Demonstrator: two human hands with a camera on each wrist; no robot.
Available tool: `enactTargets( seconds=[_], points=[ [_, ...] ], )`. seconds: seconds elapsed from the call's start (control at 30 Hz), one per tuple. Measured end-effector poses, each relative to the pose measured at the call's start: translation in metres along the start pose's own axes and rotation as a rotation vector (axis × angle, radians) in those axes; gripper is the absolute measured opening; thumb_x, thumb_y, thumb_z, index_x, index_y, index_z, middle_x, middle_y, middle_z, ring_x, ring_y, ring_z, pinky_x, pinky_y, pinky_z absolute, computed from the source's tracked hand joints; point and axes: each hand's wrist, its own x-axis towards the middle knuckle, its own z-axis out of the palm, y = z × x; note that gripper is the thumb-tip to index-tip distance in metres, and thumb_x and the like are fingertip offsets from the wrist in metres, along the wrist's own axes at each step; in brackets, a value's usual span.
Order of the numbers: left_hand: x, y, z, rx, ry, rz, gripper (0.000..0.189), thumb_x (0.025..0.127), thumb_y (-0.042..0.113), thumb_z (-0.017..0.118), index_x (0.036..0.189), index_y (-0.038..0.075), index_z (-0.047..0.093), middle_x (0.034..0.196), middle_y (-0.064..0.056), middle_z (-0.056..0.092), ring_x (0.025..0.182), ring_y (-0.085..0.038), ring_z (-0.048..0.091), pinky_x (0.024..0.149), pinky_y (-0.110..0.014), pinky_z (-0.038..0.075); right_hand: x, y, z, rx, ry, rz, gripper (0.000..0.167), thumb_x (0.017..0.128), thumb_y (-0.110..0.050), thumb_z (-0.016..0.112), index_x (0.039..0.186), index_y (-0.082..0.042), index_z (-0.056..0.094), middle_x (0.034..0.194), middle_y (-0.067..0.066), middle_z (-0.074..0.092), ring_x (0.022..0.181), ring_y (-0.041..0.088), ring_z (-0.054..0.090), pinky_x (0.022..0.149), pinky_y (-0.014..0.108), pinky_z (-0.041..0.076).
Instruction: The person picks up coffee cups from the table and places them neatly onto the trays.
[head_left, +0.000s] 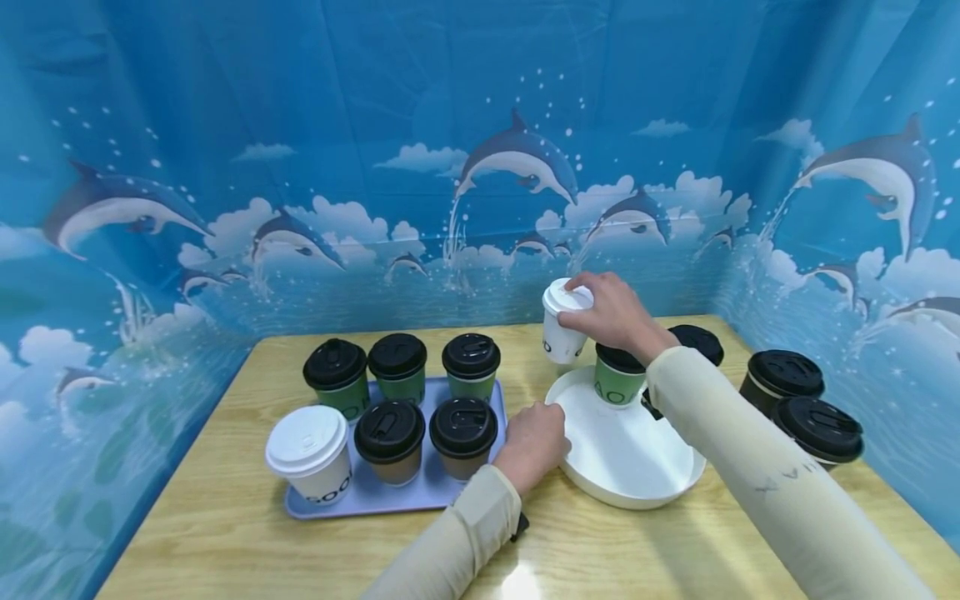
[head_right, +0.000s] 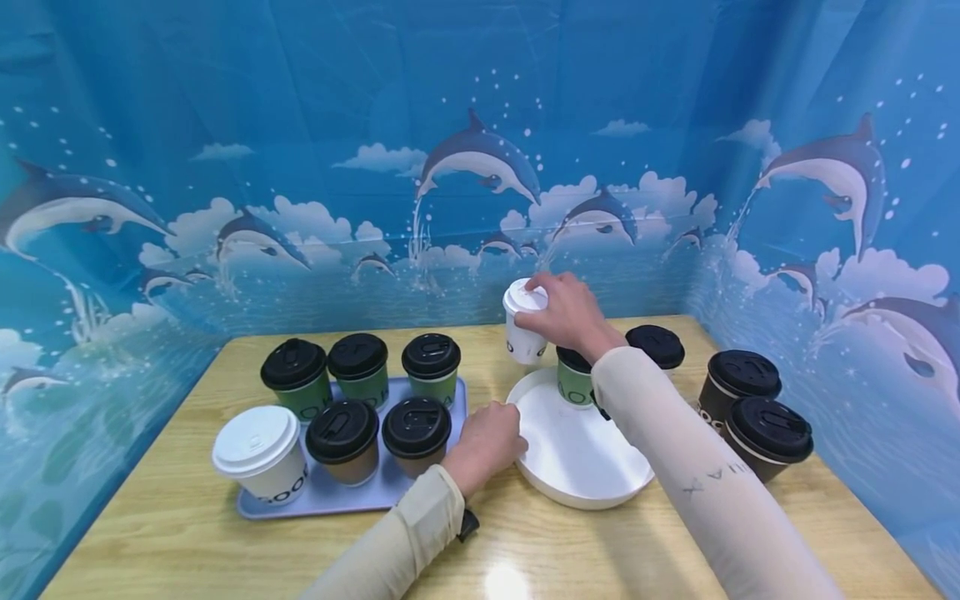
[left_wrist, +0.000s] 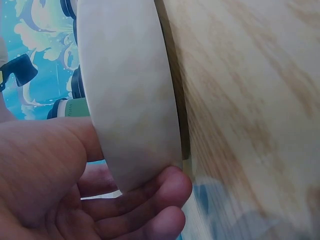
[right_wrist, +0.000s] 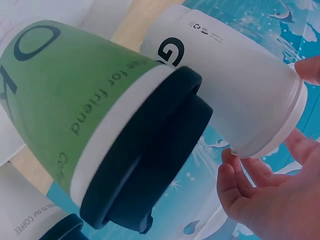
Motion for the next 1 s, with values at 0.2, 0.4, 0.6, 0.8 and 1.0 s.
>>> enactTargets(
  seconds=[0.2,0.4,0.6,0.8,1.0],
  points=[
    [0.0,0.0,0.0,0.012,-0.003,0.005,0.015,0.086,0.023,0.078,0.088,0.008,0.074,0.084,-0.009,0.073,0.073,-0.024,0.07,0.056,-0.039,0.054,-0.007,-0.002,0.002,0.0,-0.004,-0.01,0.058,0.089,-0.041,0.067,0.139,-0.013,0.058,0.141,0.025,0.047,0.118,0.04,0.049,0.094,0.062,0.046],
    [0.0,0.001,-0.001,0.008,-0.012,0.003,0.016,0.087,0.023,0.078,0.088,0.008,0.074,0.083,-0.008,0.072,0.072,-0.023,0.069,0.056,-0.038,0.055,-0.012,-0.003,0.002,0.006,0.009,-0.026,0.057,0.09,-0.041,0.067,0.139,-0.014,0.059,0.141,0.025,0.047,0.117,0.04,0.049,0.094,0.061,0.046],
    [0.0,0.001,-0.002,0.011,-0.03,-0.006,0.017,0.088,0.024,0.078,0.09,0.008,0.074,0.084,-0.008,0.072,0.072,-0.022,0.069,0.057,-0.038,0.055,-0.015,-0.004,0.003,-0.002,0.037,-0.044,0.056,0.089,-0.041,0.067,0.138,-0.014,0.061,0.14,0.024,0.049,0.118,0.041,0.05,0.094,0.061,0.045],
    [-0.001,0.0,-0.002,0.007,-0.039,-0.009,0.016,0.088,0.023,0.078,0.09,0.008,0.074,0.082,-0.007,0.071,0.07,-0.02,0.068,0.057,-0.037,0.055,-0.021,-0.006,0.003,-0.01,0.039,-0.067,0.057,0.089,-0.042,0.067,0.138,-0.014,0.061,0.141,0.023,0.05,0.119,0.04,0.05,0.094,0.062,0.045],
    [-0.002,-0.001,-0.004,-0.008,-0.042,0.0,0.014,0.089,0.021,0.077,0.089,0.008,0.073,0.08,-0.006,0.07,0.068,-0.019,0.065,0.057,-0.036,0.054,-0.028,-0.008,0.001,-0.018,0.036,-0.082,0.057,0.09,-0.041,0.069,0.139,-0.015,0.06,0.144,0.022,0.049,0.12,0.04,0.049,0.094,0.062,0.045]
  ],
)
